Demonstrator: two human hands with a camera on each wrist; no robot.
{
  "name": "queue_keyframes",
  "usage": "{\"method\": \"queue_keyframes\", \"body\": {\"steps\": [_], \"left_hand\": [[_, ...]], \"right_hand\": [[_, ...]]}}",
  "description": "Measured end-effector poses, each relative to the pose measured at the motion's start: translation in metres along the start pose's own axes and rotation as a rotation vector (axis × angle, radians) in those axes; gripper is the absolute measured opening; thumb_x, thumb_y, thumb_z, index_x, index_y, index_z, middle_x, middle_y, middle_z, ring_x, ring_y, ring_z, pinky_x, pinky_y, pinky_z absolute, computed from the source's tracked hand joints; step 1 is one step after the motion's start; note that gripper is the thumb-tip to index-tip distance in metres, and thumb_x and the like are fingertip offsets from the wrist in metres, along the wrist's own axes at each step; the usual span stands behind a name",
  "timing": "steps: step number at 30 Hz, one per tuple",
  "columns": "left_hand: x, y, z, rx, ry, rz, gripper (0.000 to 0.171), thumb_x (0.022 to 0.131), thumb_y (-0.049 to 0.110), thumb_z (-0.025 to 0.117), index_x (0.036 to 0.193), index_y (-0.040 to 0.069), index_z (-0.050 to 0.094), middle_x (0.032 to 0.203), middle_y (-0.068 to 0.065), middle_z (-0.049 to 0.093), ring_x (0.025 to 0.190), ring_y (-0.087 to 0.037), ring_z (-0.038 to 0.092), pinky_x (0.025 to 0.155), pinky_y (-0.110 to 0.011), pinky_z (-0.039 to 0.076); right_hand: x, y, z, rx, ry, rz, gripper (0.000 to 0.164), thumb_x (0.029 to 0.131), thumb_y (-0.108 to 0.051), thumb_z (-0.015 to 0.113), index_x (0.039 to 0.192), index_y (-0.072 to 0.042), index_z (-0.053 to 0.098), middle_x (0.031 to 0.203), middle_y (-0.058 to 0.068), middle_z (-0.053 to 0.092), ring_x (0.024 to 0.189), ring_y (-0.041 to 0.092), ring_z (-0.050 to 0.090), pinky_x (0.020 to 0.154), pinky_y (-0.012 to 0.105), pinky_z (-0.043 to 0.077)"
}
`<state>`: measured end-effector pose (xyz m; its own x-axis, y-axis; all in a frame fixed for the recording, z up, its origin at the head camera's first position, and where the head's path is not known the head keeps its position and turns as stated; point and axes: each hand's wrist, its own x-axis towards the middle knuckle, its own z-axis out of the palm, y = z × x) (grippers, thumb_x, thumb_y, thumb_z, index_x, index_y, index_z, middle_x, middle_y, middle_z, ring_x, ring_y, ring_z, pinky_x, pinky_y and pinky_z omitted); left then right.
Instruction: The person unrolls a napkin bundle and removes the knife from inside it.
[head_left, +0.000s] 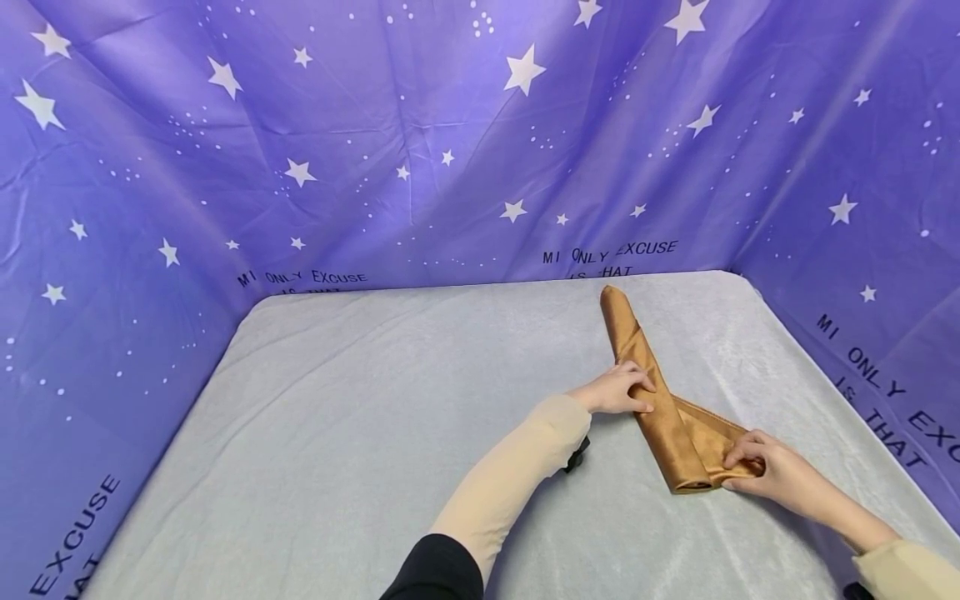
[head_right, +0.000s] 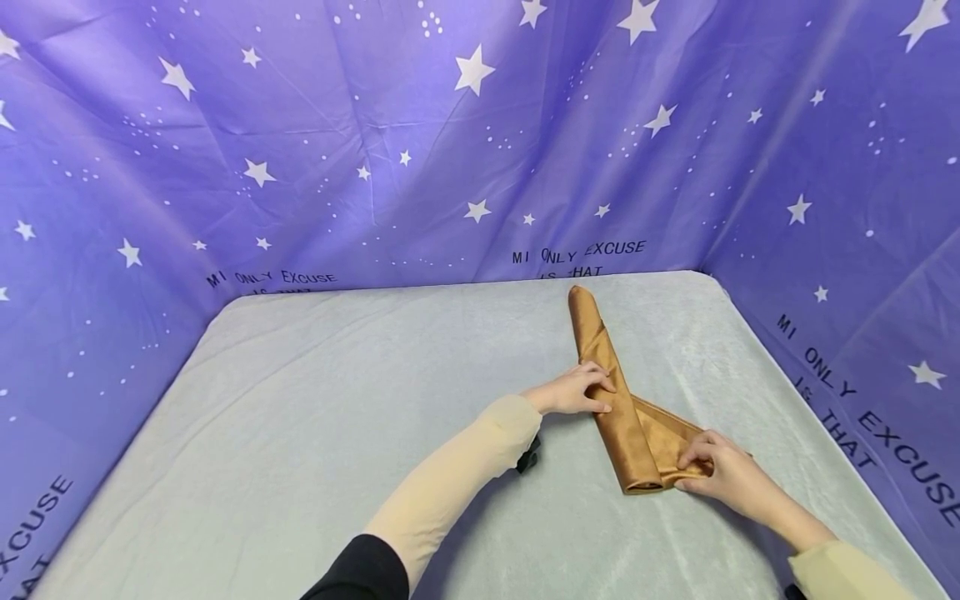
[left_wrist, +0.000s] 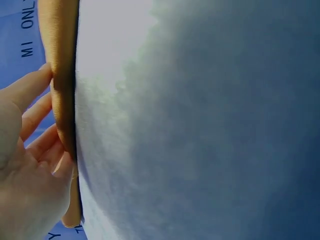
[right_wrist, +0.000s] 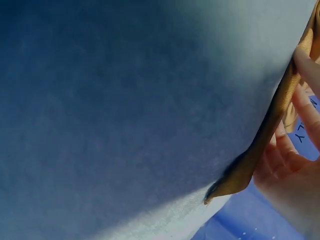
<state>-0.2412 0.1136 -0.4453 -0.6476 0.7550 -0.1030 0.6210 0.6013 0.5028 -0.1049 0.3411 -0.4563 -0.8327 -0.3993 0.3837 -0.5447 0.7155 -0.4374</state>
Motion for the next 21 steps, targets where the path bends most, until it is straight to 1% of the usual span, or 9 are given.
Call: {"method": "queue_keyframes", "body": {"steps": [4, 6, 8, 11, 12, 15, 18, 19, 21], "left_hand": [[0.004, 0.002, -0.003, 0.024, 0.015, 0.006, 0.031, 0.083, 0.032, 0.06, 0.111, 0.019, 0.06, 0.123, 0.0, 0.044, 0.115, -0.01, 0.037, 0.093, -0.013, 0.025], [0.006, 0.003, -0.004, 0.041, 0.038, 0.02, 0.029, 0.083, 0.031, 0.06, 0.109, 0.018, 0.062, 0.122, 0.0, 0.046, 0.113, -0.009, 0.039, 0.092, -0.012, 0.026], [0.007, 0.005, -0.006, 0.047, 0.073, 0.033, 0.026, 0.084, 0.029, 0.06, 0.107, 0.018, 0.063, 0.119, 0.001, 0.05, 0.111, -0.008, 0.042, 0.091, -0.011, 0.027], [0.008, 0.007, -0.007, 0.039, 0.15, 0.044, 0.022, 0.084, 0.027, 0.06, 0.103, 0.018, 0.064, 0.109, 0.005, 0.057, 0.103, -0.004, 0.047, 0.085, -0.008, 0.03], [0.009, 0.007, -0.007, 0.034, 0.177, 0.051, 0.02, 0.083, 0.026, 0.06, 0.102, 0.017, 0.065, 0.107, 0.006, 0.059, 0.102, -0.003, 0.048, 0.087, -0.008, 0.029], [0.01, 0.008, -0.007, 0.033, 0.227, 0.052, 0.019, 0.083, 0.025, 0.061, 0.101, 0.018, 0.064, 0.101, 0.008, 0.06, 0.097, -0.001, 0.05, 0.085, -0.007, 0.03], [0.012, 0.01, -0.005, 0.035, 0.224, 0.032, 0.025, 0.084, 0.029, 0.06, 0.106, 0.02, 0.063, 0.105, 0.009, 0.059, 0.101, -0.002, 0.049, 0.088, -0.01, 0.029], [0.013, 0.011, -0.004, 0.035, 0.213, 0.017, 0.027, 0.084, 0.031, 0.06, 0.109, 0.021, 0.062, 0.106, 0.009, 0.059, 0.102, -0.003, 0.048, 0.087, -0.011, 0.03], [0.015, 0.012, -0.003, 0.039, 0.182, -0.013, 0.033, 0.083, 0.036, 0.059, 0.114, 0.024, 0.059, 0.11, 0.01, 0.057, 0.105, -0.005, 0.045, 0.089, -0.016, 0.031]], "right_hand": [[0.001, 0.001, 0.0, 0.06, -0.025, 0.023, 0.033, 0.053, -0.003, 0.08, 0.071, -0.02, 0.058, 0.08, -0.008, 0.05, 0.073, -0.004, 0.042, 0.063, 0.011, 0.032], [0.002, 0.002, 0.0, 0.079, -0.03, 0.022, 0.033, 0.053, -0.002, 0.079, 0.071, -0.019, 0.057, 0.08, -0.008, 0.049, 0.072, -0.004, 0.041, 0.062, 0.012, 0.032], [0.003, 0.002, 0.0, 0.099, -0.035, 0.017, 0.033, 0.054, -0.001, 0.079, 0.072, -0.018, 0.057, 0.079, -0.008, 0.048, 0.071, -0.003, 0.04, 0.061, 0.013, 0.032], [0.002, 0.002, 0.0, 0.114, -0.042, 0.014, 0.033, 0.054, 0.0, 0.078, 0.072, -0.017, 0.057, 0.079, -0.007, 0.048, 0.07, -0.002, 0.039, 0.059, 0.014, 0.032], [0.002, 0.002, 0.001, 0.117, -0.042, 0.019, 0.033, 0.054, 0.0, 0.078, 0.072, -0.017, 0.057, 0.079, -0.007, 0.048, 0.07, -0.002, 0.039, 0.059, 0.014, 0.032], [0.002, 0.001, 0.001, 0.121, -0.052, 0.025, 0.033, 0.055, -0.001, 0.078, 0.073, -0.017, 0.057, 0.08, -0.007, 0.048, 0.071, -0.002, 0.04, 0.06, 0.013, 0.032], [0.001, 0.0, 0.001, 0.118, -0.059, 0.035, 0.032, 0.055, -0.002, 0.078, 0.073, -0.017, 0.057, 0.08, -0.007, 0.048, 0.072, -0.003, 0.04, 0.061, 0.013, 0.032], [0.001, 0.0, 0.001, 0.117, -0.06, 0.036, 0.032, 0.056, -0.002, 0.078, 0.074, -0.017, 0.057, 0.08, -0.007, 0.048, 0.072, -0.003, 0.04, 0.061, 0.012, 0.032], [0.001, 0.0, 0.0, 0.114, -0.057, 0.04, 0.032, 0.055, -0.002, 0.078, 0.074, -0.017, 0.057, 0.08, -0.007, 0.048, 0.073, -0.003, 0.04, 0.062, 0.012, 0.032]]}}
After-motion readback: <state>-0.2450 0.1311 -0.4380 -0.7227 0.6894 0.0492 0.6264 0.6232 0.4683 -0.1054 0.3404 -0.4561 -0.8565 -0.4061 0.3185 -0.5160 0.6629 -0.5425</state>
